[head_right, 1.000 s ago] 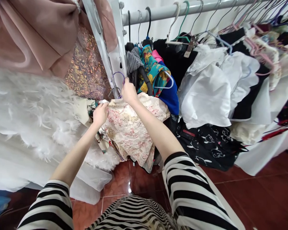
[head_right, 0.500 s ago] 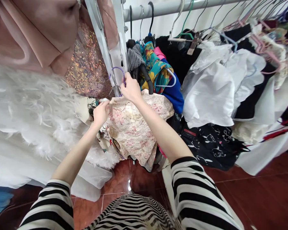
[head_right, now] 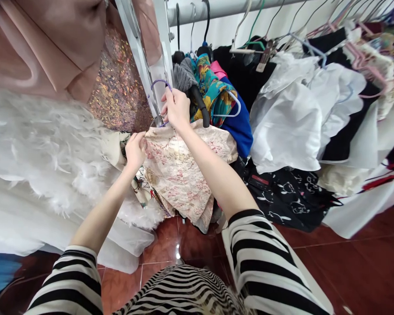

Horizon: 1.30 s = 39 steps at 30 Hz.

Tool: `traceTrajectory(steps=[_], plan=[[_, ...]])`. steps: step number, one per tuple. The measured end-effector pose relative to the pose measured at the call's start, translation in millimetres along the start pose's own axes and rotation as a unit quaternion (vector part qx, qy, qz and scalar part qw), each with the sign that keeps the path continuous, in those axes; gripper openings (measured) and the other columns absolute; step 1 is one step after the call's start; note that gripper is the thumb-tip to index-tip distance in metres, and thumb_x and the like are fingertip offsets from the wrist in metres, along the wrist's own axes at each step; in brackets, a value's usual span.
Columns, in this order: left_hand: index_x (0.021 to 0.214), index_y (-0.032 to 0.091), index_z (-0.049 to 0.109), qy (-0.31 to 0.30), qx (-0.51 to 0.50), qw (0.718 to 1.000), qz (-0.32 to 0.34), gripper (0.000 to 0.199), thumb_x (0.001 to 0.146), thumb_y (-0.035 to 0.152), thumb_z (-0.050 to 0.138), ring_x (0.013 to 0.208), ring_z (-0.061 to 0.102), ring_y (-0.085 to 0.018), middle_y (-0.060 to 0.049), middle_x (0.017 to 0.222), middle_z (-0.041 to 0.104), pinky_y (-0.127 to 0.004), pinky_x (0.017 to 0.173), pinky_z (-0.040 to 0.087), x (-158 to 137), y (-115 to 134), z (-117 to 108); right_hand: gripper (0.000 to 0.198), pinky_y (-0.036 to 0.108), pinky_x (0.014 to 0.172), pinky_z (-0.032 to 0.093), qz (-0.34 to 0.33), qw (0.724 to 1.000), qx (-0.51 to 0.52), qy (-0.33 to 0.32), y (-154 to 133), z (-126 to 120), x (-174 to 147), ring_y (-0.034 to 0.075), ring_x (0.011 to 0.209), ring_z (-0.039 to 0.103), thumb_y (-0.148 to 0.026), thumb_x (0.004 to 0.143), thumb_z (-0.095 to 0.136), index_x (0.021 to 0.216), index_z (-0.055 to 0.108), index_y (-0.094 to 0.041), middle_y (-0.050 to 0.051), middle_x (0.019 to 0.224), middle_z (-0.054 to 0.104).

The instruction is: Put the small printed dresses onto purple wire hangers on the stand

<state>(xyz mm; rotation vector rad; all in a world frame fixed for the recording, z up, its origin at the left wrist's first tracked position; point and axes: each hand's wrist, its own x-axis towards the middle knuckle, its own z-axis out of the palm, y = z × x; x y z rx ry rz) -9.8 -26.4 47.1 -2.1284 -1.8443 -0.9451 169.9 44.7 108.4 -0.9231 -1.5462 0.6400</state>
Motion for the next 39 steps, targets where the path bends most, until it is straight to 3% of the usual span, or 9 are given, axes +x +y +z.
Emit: traceTrajectory(steps=[4, 9, 20, 26, 30, 34, 39], plan=[[0.124, 0.026, 0.068, -0.009, 0.009, 1.000, 0.022, 0.046, 0.094, 0.010, 0.037, 0.111, 0.062, -0.024, -0.008, 0.118, 0.069, -0.032, 0.096, 0.049, 4.1, 8.2, 0.2, 0.059, 0.026, 0.048, 0.051, 0.015, 1.000, 0.014, 0.001, 10.1, -17.5, -4.5, 0.019, 0.062, 0.070, -0.075, 0.096, 0.034, 0.102, 0.063, -0.024, 0.004, 0.072, 0.068], [0.120, 0.026, 0.069, -0.054, 0.011, 0.998, 0.043, 0.045, 0.091, 0.009, 0.038, 0.113, 0.061, -0.025, -0.008, 0.115, 0.069, -0.033, 0.098, 0.048, 1.6, 16.9, 11.2, 0.050, 0.023, 0.043, 0.048, 0.070, 0.997, 0.038, -0.006, 26.1, -39.8, -24.5, 0.017, 0.055, 0.068, -0.072, 0.095, 0.045, 0.091, 0.058, -0.024, 0.000, 0.061, 0.063], [0.114, 0.024, 0.073, -0.090, 0.052, 0.995, 0.005, 0.042, 0.091, 0.010, 0.041, 0.108, 0.060, -0.028, -0.011, 0.108, 0.070, -0.037, 0.097, 0.049, -25.7, -7.7, 5.8, 0.055, 0.031, 0.053, 0.055, 0.083, 0.985, 0.091, -0.121, 14.1, -18.0, -51.0, 0.018, 0.054, 0.066, -0.078, 0.090, 0.047, 0.071, 0.050, -0.026, -0.003, 0.053, 0.060], [0.111, 0.026, 0.076, -0.095, 0.089, 0.991, -0.013, 0.041, 0.093, 0.011, 0.043, 0.113, 0.057, -0.029, -0.012, 0.113, 0.069, -0.038, 0.096, 0.048, -41.9, -3.5, -2.5, 0.060, 0.032, 0.056, 0.055, 0.046, 0.970, 0.125, -0.205, -0.5, -25.5, -67.5, 0.018, 0.050, 0.064, -0.076, 0.091, 0.049, 0.059, 0.053, -0.025, -0.002, 0.047, 0.057], [0.110, 0.025, 0.074, -0.134, 0.103, 0.985, -0.016, 0.040, 0.093, 0.011, 0.042, 0.109, 0.061, -0.026, -0.010, 0.113, 0.064, -0.032, 0.085, 0.049, -47.1, 7.1, -4.3, 0.052, 0.028, 0.053, 0.052, 0.060, 0.945, 0.157, -0.280, -3.0, -37.1, -74.0, 0.014, 0.041, 0.057, -0.060, 0.098, 0.048, 0.072, 0.067, -0.019, -0.004, 0.043, 0.052], [0.119, 0.021, 0.070, -0.177, 0.120, 0.977, -0.017, 0.040, 0.093, 0.012, 0.042, 0.100, 0.067, -0.025, -0.010, 0.113, 0.061, -0.031, 0.083, 0.051, -51.4, 19.3, -4.8, 0.043, 0.023, 0.048, 0.048, 0.092, 0.913, 0.209, -0.338, -6.8, -42.5, -82.6, 0.011, 0.040, 0.054, -0.045, 0.098, 0.047, 0.090, 0.074, -0.012, -0.002, 0.048, 0.059], [0.117, 0.020, 0.070, -0.191, 0.110, 0.975, 0.007, 0.036, 0.092, 0.016, 0.044, 0.101, 0.069, -0.028, -0.013, 0.112, 0.060, -0.036, 0.089, 0.052, -54.3, 36.0, -6.3, 0.047, 0.021, 0.051, 0.051, 0.137, 0.893, 0.278, -0.326, -11.9, -50.3, -93.5, 0.012, 0.051, 0.062, -0.039, 0.100, 0.040, 0.114, 0.072, -0.008, 0.000, 0.059, 0.066]])
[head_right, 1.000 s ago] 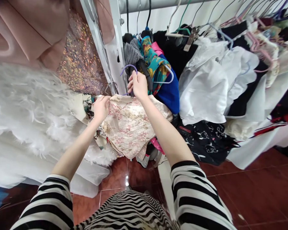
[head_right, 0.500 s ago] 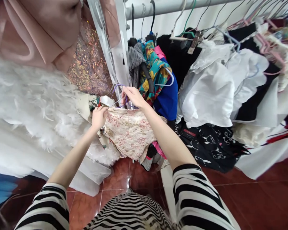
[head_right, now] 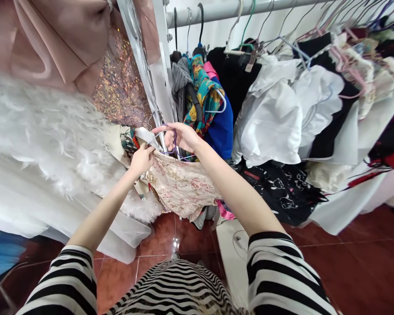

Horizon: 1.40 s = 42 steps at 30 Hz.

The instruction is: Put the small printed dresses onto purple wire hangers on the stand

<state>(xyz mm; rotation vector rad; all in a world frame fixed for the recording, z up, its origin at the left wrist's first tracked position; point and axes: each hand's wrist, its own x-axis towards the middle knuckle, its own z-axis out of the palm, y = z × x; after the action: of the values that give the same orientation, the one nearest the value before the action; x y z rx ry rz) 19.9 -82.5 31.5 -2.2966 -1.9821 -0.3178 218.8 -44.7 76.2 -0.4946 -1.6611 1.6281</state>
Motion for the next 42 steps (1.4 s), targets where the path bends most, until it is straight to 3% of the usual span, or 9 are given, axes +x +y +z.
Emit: traceTrajectory(steps=[6, 11, 15, 22, 26, 30, 34, 38, 42], plan=[[0.113, 0.017, 0.069, 0.001, -0.081, 0.996, 0.037, 0.034, 0.093, 0.020, 0.041, 0.109, 0.066, -0.030, -0.013, 0.111, 0.062, -0.041, 0.100, 0.051, -1.6, 26.9, 4.7, 0.051, 0.023, 0.063, 0.057, -0.004, 0.996, 0.032, 0.081, -7.6, 2.3, -26.2, 0.015, 0.072, 0.073, -0.039, 0.105, 0.030, 0.134, 0.062, -0.012, 0.002, 0.079, 0.074], [0.120, 0.015, 0.067, -0.009, -0.212, 0.975, 0.065, 0.041, 0.098, 0.030, 0.035, 0.111, 0.064, -0.028, -0.012, 0.112, 0.064, -0.043, 0.105, 0.049, -7.6, 44.1, 6.9, 0.049, 0.027, 0.073, 0.062, -0.009, 0.996, 0.031, 0.080, -17.8, 10.4, -43.4, 0.016, 0.088, 0.076, -0.045, 0.108, 0.032, 0.139, 0.056, -0.017, 0.005, 0.097, 0.077], [0.118, 0.017, 0.069, 0.002, -0.351, 0.931, 0.105, 0.053, 0.104, 0.046, 0.026, 0.112, 0.063, -0.028, -0.010, 0.107, 0.070, -0.043, 0.103, 0.051, -18.9, 45.0, 0.7, 0.046, 0.028, 0.085, 0.062, -0.052, 0.996, 0.023, 0.075, -22.1, 23.5, -49.5, 0.015, 0.102, 0.074, -0.046, 0.108, 0.035, 0.143, 0.053, -0.023, 0.006, 0.117, 0.075], [0.129, 0.023, 0.065, -0.113, -0.507, 0.845, 0.128, 0.072, 0.103, 0.058, 0.008, 0.112, 0.067, -0.026, -0.012, 0.113, 0.072, -0.044, 0.093, 0.057, -55.6, 18.0, -18.7, 0.046, 0.035, 0.096, 0.058, -0.146, 0.977, -0.155, 0.006, -9.4, 70.6, -25.3, 0.021, 0.117, 0.067, -0.053, 0.095, 0.061, 0.129, 0.066, -0.022, 0.008, 0.135, 0.068], [0.114, 0.022, 0.067, -0.066, -0.394, 0.902, 0.161, 0.048, 0.098, 0.058, 0.040, 0.102, 0.067, -0.025, -0.009, 0.102, 0.072, -0.041, 0.095, 0.055, -77.5, -9.9, -29.7, 0.035, 0.041, 0.098, 0.056, -0.198, 0.939, -0.282, 0.023, 6.1, 87.4, -3.1, 0.026, 0.113, 0.068, -0.047, 0.090, 0.066, 0.104, 0.074, -0.016, 0.014, 0.143, 0.063], [0.094, 0.020, 0.063, -0.008, -0.253, 0.963, 0.096, 0.021, 0.093, 0.037, 0.053, 0.084, 0.065, -0.022, -0.005, 0.086, 0.069, -0.035, 0.088, 0.054, -90.5, -34.4, -32.0, 0.032, 0.042, 0.099, 0.054, -0.209, 0.913, -0.352, 0.000, 14.7, 94.7, 7.6, 0.025, 0.107, 0.070, -0.040, 0.091, 0.064, 0.110, 0.074, -0.017, 0.013, 0.134, 0.070], [0.097, 0.020, 0.065, 0.039, -0.274, 0.960, 0.050, 0.023, 0.094, 0.031, 0.045, 0.087, 0.066, -0.020, -0.004, 0.091, 0.072, -0.031, 0.087, 0.052, -95.3, -57.8, -27.8, 0.036, 0.038, 0.094, 0.053, -0.181, 0.879, -0.440, -0.029, 13.6, 75.8, 3.7, 0.023, 0.097, 0.073, -0.037, 0.095, 0.056, 0.119, 0.075, -0.018, 0.008, 0.106, 0.079], [0.100, 0.018, 0.068, 0.061, -0.338, 0.937, 0.062, 0.031, 0.094, 0.039, 0.045, 0.094, 0.067, -0.021, -0.006, 0.101, 0.075, -0.030, 0.087, 0.053, -89.7, -74.8, -25.0, 0.036, 0.034, 0.089, 0.050, -0.096, 0.833, -0.545, 0.021, 25.1, 35.9, -10.1, 0.026, 0.100, 0.071, -0.039, 0.095, 0.050, 0.105, 0.078, -0.019, 0.010, 0.104, 0.079], [0.097, 0.018, 0.069, 0.084, -0.352, 0.929, 0.078, 0.035, 0.094, 0.045, 0.048, 0.090, 0.067, -0.020, -0.005, 0.095, 0.075, -0.030, 0.085, 0.053, -68.8, -77.9, -23.1, 0.048, 0.029, 0.072, 0.045, 0.020, 0.800, -0.599, 0.024, 41.8, 6.4, -24.7, 0.022, 0.079, 0.068, -0.046, 0.099, 0.039, 0.084, 0.075, -0.019, 0.008, 0.081, 0.076]])
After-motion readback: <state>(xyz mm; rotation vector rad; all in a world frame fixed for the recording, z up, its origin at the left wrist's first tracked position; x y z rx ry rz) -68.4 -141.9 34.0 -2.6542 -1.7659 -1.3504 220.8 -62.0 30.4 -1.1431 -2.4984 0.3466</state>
